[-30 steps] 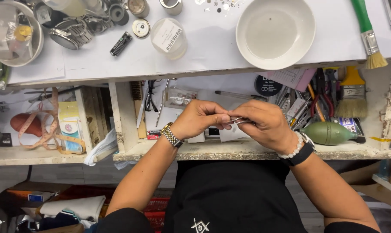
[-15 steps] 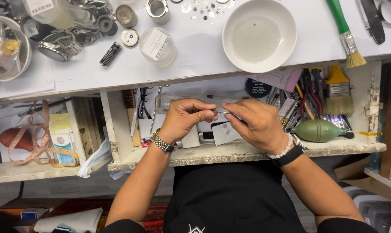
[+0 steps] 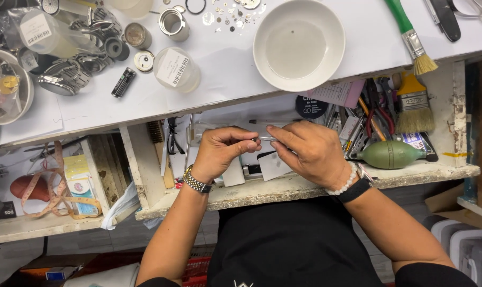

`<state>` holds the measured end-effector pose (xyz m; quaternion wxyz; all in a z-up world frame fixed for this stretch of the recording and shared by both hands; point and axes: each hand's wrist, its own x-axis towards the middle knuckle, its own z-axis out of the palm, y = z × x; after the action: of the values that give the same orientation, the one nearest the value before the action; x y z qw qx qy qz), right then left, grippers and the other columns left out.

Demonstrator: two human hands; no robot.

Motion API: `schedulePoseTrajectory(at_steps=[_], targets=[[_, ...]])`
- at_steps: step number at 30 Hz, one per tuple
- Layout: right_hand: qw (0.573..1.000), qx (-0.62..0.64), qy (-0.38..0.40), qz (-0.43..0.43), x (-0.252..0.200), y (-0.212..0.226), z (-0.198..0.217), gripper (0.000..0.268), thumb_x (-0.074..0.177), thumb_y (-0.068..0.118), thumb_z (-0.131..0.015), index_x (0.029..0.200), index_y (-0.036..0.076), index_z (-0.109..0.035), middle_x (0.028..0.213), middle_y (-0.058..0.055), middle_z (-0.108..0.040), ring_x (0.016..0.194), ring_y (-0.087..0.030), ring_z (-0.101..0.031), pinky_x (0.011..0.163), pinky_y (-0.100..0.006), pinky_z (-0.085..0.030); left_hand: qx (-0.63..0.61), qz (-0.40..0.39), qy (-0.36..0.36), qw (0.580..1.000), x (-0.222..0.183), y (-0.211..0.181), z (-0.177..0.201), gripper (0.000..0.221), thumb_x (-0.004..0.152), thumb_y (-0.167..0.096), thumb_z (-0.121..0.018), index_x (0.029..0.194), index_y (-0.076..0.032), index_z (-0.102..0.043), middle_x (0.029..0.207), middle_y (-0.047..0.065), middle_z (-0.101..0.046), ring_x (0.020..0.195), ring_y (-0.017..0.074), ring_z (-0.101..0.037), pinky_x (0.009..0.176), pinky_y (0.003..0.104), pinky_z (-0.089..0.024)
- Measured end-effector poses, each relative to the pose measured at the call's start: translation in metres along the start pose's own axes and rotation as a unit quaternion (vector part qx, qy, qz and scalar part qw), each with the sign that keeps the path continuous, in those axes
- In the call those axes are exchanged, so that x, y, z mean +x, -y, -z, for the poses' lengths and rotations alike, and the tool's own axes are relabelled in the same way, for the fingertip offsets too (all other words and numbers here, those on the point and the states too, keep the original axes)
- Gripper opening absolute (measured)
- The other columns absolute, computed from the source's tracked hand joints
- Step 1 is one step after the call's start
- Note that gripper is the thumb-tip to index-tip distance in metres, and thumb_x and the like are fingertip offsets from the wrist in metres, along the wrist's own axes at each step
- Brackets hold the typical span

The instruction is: Cleaning and manipulating small watch components using tweezers and a brush at a repair bench.

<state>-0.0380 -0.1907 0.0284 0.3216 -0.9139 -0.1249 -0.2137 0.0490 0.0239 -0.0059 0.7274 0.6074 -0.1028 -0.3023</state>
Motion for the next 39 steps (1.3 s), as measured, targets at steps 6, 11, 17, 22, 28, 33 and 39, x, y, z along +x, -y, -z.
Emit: schedulePoseTrajectory(at_steps=[6,11,17,22,28,33,39], targets=[[1.0,-0.012,0.001,0.005,0.002,0.001,0.0,0.02,0.098,0.017,-0.069,0.115,0.009,-0.077,0.082,-0.006,-0.07,0.072,-0.025,-0.068,0.061,-0.038,-0.056,0.011,0.003,0.0,1.0,0.0,-0.002,-0.002,0.027,0.079,0.0,-0.086,0.104,0.003,-0.078,0.088,0.018,-0.078,0.079,0.0177,-0.076,0.074,0.03,-0.067],[1.0,-0.017,0.004,0.007,0.005,0.003,0.002,0.017,0.1,0.016,-0.066,0.111,0.009,-0.077,0.08,-0.005,-0.069,0.069,-0.024,-0.067,0.06,-0.037,-0.056,0.013,0.004,-0.001,1.0,0.0,-0.001,-0.002,0.026,0.079,0.0,-0.086,0.104,0.003,-0.078,0.087,0.019,-0.078,0.079,0.0185,-0.076,0.074,0.031,-0.067],[1.0,0.001,-0.003,-0.02,0.005,0.0,0.006,0.014,0.1,0.014,-0.067,0.108,0.009,-0.077,0.08,-0.005,-0.068,0.069,-0.025,-0.067,0.061,-0.037,-0.056,0.016,-0.001,-0.014,1.0,0.001,-0.001,0.002,0.025,0.081,-0.002,-0.085,0.105,0.004,-0.077,0.085,0.021,-0.078,0.078,0.0201,-0.076,0.073,0.031,-0.067],[0.998,0.03,-0.027,-0.051,0.005,0.0,0.002,0.014,0.098,0.012,-0.071,0.11,0.01,-0.078,0.081,-0.004,-0.07,0.067,-0.024,-0.067,0.06,-0.035,-0.056,0.017,-0.009,-0.024,1.0,0.0,-0.003,0.003,0.024,0.083,-0.003,-0.084,0.105,0.003,-0.077,0.08,0.02,-0.078,0.076,0.0189,-0.076,0.072,0.03,-0.067],[0.99,0.136,-0.031,-0.016,0.004,0.008,-0.007,0.026,0.089,0.013,-0.08,0.115,0.012,-0.078,0.093,-0.007,-0.072,0.078,-0.029,-0.071,0.066,-0.042,-0.057,-0.012,0.02,0.033,0.999,-0.002,0.005,-0.001,0.02,0.084,-0.002,-0.082,0.103,0.003,-0.078,0.078,0.019,-0.078,0.076,0.0197,-0.077,0.072,0.03,-0.066],[0.987,0.16,-0.011,-0.02,0.002,0.008,-0.01,0.019,0.088,0.008,-0.08,0.106,0.013,-0.081,0.091,-0.006,-0.073,0.075,-0.03,-0.071,0.066,-0.041,-0.057,0.027,0.018,0.071,0.997,-0.004,0.008,0.003,0.016,0.085,-0.005,-0.083,0.1,0.0,-0.079,0.074,0.015,-0.077,0.074,0.0128,-0.072,0.071,0.03,-0.064],[0.987,0.161,-0.004,-0.02,0.002,0.008,-0.013,0.015,0.086,0.008,-0.081,0.101,0.012,-0.08,0.09,-0.006,-0.073,0.074,-0.03,-0.072,0.065,-0.041,-0.058,0.056,0.006,0.074,0.996,-0.004,0.002,0.001,0.015,0.086,-0.008,-0.083,0.099,-0.001,-0.08,0.073,0.013,-0.076,0.072,0.0106,-0.07,0.07,0.028,-0.062]])
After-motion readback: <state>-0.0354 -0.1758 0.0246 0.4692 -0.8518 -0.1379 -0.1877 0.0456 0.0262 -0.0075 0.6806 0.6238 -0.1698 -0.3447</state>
